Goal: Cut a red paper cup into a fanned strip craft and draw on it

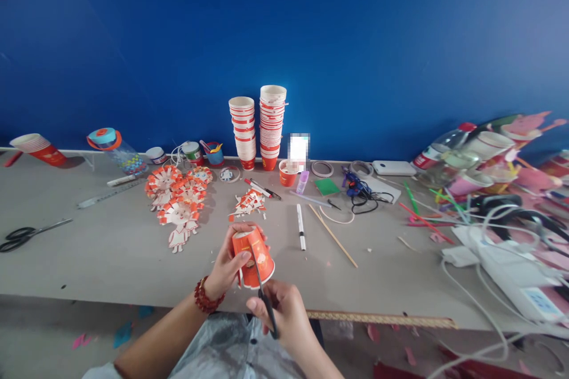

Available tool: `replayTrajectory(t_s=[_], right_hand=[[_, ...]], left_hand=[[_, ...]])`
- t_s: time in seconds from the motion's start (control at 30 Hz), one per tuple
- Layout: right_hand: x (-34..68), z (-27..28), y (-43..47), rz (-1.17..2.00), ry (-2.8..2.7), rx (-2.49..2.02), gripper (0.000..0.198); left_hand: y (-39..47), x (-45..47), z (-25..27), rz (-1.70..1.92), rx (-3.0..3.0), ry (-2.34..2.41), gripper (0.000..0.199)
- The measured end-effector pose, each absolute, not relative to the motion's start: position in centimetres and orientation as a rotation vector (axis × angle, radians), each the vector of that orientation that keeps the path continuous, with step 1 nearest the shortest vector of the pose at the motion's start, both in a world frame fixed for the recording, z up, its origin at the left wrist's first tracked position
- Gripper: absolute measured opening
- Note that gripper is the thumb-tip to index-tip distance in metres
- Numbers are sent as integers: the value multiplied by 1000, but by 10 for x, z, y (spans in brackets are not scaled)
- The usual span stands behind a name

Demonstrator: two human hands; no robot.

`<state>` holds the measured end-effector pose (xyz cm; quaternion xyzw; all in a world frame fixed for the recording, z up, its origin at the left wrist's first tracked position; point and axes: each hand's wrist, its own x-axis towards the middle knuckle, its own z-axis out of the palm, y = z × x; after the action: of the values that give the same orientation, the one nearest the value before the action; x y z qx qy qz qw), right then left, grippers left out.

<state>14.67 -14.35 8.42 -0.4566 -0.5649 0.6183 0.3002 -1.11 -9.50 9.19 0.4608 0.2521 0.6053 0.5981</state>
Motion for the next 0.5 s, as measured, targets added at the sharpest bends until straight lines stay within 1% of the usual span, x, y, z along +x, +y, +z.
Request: replayTrajectory(t_s=[0.2, 0.33, 0.4, 0.5], right_hand=[[148, 84, -144, 1602, -1506, -1286, 65], [149, 83, -143, 1504, -1573, -1287, 66], [149, 84, -143, 1535, -1587, -1260, 66], [149, 90, -144, 1667, -1587, -1168, 65]], left_hand=[[-95, -12, 93, 1403, 1066, 586, 35], [-96, -10, 94, 1400, 1047, 582, 35], [-96, -9, 94, 1413, 1015, 588, 34], [-94, -7, 94, 1466, 903, 610, 35]])
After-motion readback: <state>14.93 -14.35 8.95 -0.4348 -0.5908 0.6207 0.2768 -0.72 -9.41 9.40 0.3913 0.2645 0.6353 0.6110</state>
